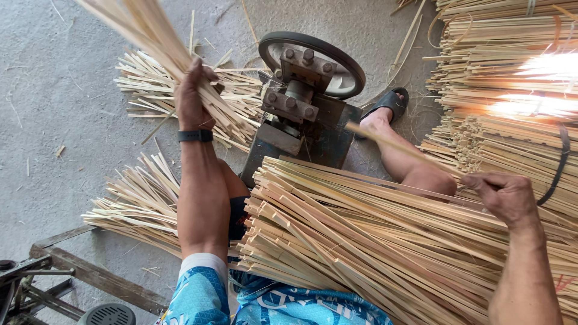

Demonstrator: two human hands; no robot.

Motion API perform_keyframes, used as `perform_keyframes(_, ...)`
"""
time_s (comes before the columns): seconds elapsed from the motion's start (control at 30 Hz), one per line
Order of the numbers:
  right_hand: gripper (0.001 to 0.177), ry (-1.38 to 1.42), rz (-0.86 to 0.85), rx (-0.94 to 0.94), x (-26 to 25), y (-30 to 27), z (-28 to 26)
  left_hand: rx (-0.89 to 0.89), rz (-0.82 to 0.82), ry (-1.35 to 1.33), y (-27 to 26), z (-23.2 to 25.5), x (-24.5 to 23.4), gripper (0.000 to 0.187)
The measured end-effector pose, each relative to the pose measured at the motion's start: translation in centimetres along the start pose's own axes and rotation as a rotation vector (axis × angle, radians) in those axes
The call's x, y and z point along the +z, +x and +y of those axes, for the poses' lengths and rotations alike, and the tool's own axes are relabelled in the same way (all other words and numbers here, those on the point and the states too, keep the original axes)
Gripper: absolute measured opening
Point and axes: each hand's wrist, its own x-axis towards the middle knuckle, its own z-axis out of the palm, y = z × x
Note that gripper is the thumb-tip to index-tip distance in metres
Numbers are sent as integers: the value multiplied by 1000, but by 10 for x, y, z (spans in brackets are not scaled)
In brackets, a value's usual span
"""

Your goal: The person sits on the floor and uses a bench grinder to smooth thin bamboo sticks. They hold a bundle in the left hand, feed individual sticks into the spinning wheel with the right hand, and place the finished sticks into a growing pile on the floor.

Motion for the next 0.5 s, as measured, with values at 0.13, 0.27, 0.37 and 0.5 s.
perform_keyframes(0.13, 25, -98, 81, -116, 3, 6, 1, -85, -7, -196, 3, -3, -10, 21)
perform_keyframes(0.27, 25, -82, 19, -99, 16, 24, -18, -67, -48, -152, -2, -2, -17, 24)
perform_keyframes(0.37, 25, -32, 54, -66, 17, 25, -27, -62, -22, -46, -9, -2, -15, 29)
perform_keyframes(0.5, 27, -124, 26, -60, 15, 23, -40, -78, -43, -27, -15, -1, -3, 36)
